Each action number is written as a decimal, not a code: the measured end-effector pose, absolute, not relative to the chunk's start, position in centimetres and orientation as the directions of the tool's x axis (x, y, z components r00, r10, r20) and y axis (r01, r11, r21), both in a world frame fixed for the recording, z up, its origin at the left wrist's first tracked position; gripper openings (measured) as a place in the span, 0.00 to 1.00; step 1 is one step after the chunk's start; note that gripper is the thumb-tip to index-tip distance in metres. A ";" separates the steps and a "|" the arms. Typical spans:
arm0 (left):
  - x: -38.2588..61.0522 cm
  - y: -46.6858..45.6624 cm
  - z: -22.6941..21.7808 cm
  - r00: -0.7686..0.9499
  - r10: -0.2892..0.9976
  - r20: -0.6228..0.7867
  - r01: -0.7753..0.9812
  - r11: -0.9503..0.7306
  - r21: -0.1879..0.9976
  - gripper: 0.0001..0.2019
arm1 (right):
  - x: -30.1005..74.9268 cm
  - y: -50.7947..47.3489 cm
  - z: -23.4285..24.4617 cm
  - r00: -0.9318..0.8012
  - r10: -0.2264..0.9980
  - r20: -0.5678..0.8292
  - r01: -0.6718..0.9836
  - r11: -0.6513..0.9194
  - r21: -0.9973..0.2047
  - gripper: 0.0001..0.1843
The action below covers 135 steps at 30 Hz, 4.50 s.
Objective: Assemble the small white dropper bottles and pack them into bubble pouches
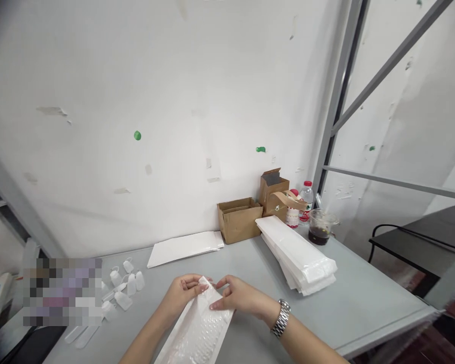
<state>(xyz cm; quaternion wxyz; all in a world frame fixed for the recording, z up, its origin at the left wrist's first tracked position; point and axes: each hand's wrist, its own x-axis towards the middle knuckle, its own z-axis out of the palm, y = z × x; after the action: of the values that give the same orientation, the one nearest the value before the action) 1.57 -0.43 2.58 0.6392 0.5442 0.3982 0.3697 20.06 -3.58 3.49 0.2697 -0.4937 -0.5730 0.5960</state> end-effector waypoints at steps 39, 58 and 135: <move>0.1 1.9 1.3 0.131 0.966 -0.221 -0.380 0.255 0.889 0.11 | 43.7 -7.2 3.7 -0.441 0.611 0.657 0.890 0.208 0.405 0.13; 0.3 1.6 1.5 0.149 0.962 -0.229 -0.319 0.266 0.909 0.10 | 40.2 -7.5 4.9 -0.360 0.661 0.658 0.849 -0.060 0.525 0.15; 0.3 1.9 0.8 0.100 0.957 -0.274 -0.342 0.291 0.894 0.09 | 36.8 -3.5 7.3 -0.047 0.673 0.738 0.983 -0.099 0.153 0.21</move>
<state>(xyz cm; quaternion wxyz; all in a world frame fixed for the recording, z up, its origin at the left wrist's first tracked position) 0.29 1.88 0.84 0.6608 0.3364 0.4571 0.4911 36.83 -3.55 7.31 0.2220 -0.6536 -0.6335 -0.3496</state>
